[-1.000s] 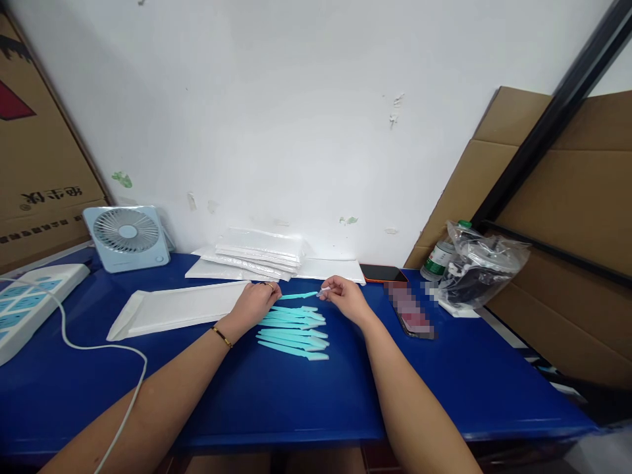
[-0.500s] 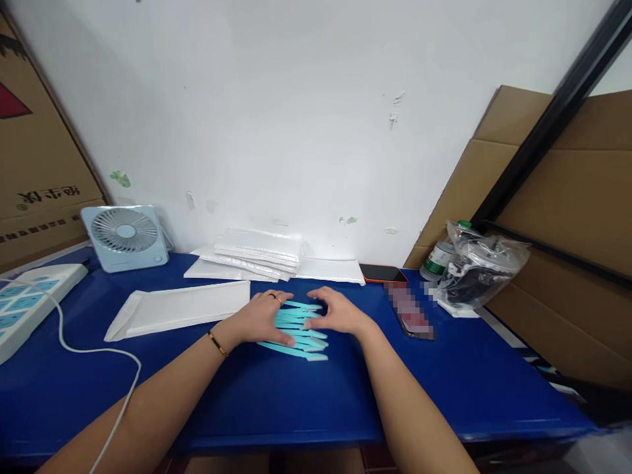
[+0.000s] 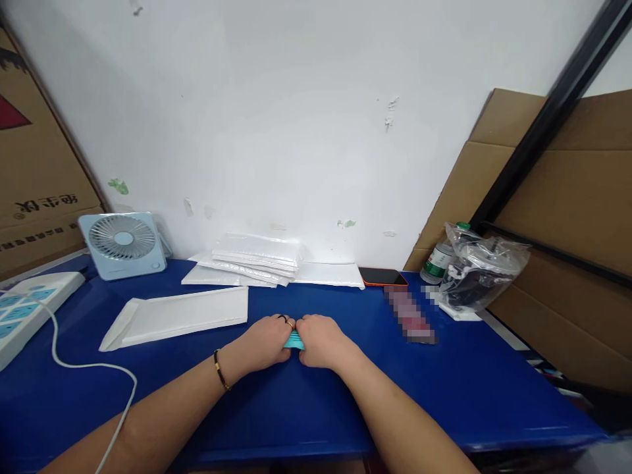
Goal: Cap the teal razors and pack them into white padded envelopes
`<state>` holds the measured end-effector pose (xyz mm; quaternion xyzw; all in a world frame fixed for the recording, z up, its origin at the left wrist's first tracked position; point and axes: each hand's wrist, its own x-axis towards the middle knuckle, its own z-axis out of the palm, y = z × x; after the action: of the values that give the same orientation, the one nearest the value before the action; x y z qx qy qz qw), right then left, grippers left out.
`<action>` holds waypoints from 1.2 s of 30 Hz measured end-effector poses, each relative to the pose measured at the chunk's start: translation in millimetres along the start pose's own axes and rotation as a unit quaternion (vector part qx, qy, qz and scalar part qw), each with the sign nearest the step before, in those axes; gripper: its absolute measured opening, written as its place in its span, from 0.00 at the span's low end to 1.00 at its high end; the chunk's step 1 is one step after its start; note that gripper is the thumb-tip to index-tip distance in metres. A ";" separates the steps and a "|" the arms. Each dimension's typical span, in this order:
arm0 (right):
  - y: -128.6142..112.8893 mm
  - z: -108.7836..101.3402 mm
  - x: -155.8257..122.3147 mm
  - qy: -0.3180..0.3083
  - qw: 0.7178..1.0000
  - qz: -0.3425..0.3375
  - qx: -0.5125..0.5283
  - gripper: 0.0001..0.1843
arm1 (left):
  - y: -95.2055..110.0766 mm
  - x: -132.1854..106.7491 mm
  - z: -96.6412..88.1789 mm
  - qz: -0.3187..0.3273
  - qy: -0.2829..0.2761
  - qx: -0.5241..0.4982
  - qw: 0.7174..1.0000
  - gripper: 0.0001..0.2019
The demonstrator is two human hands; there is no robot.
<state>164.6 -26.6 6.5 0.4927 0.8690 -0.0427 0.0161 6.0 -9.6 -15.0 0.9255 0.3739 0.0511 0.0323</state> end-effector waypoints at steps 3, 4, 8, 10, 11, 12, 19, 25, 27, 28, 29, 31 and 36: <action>0.0 -10.4 1.2 0.015 0.999 0.036 -0.021 0.13 | -0.9 2.9 1.2 -0.014 0.021 -0.041 0.999 0.10; 1.0 -18.2 -0.6 0.021 0.999 0.043 -0.017 0.13 | -1.6 3.8 0.3 -0.027 0.026 -0.063 0.997 0.10; 8.6 -64.0 -17.2 0.085 0.990 -0.003 0.115 0.19 | -2.3 6.5 -3.7 -0.055 0.069 -0.227 0.970 0.10; 9.7 -84.9 -24.0 0.140 0.964 -0.028 0.223 0.25 | -0.3 7.9 -3.9 -0.059 0.119 -0.323 0.937 0.11; 8.1 -91.8 -25.1 0.185 0.948 -0.029 0.256 0.25 | 1.0 8.7 -3.4 -0.065 0.144 -0.361 0.919 0.13; 4.9 -95.7 -24.1 0.229 0.934 -0.030 0.272 0.23 | 2.3 9.7 -2.5 -0.069 0.164 -0.392 0.902 0.14; -14.4 -63.0 9.2 0.258 0.893 -0.065 0.363 0.21 | 0.4 12.5 1.2 -0.055 0.171 -0.499 0.848 0.12; -7.7 -25.0 15.6 0.143 0.753 -0.096 0.635 0.40 | 1.1 4.5 -0.1 -0.063 0.024 -0.574 0.816 0.12; -12.2 -15.4 14.7 0.036 0.757 -0.111 0.643 0.27 | 3.2 0.8 -2.6 -0.036 -0.033 -0.566 0.823 0.10; -14.0 -12.0 14.2 0.023 0.756 -0.104 0.645 0.22 | 2.8 -1.0 -5.5 -0.017 -0.040 -0.553 0.832 0.11; -14.7 -9.7 13.8 0.038 0.753 -0.092 0.651 0.19 | 0.6 -3.0 -9.7 0.001 -0.028 -0.532 0.846 0.13; -12.0 -7.6 13.7 0.110 0.731 -0.063 0.670 0.16 | -10.3 -7.4 -21.3 0.033 0.024 -0.433 0.901 0.25; 5.1 -0.2 21.7 0.217 0.672 0.015 0.708 0.16 | -72.0 -27.5 -47.5 -0.172 0.075 -0.085 0.978 0.54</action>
<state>157.8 -5.4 4.9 0.3648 0.5496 -0.5367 -0.5261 -68.9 24.0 23.1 0.8346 0.5233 0.1461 0.0909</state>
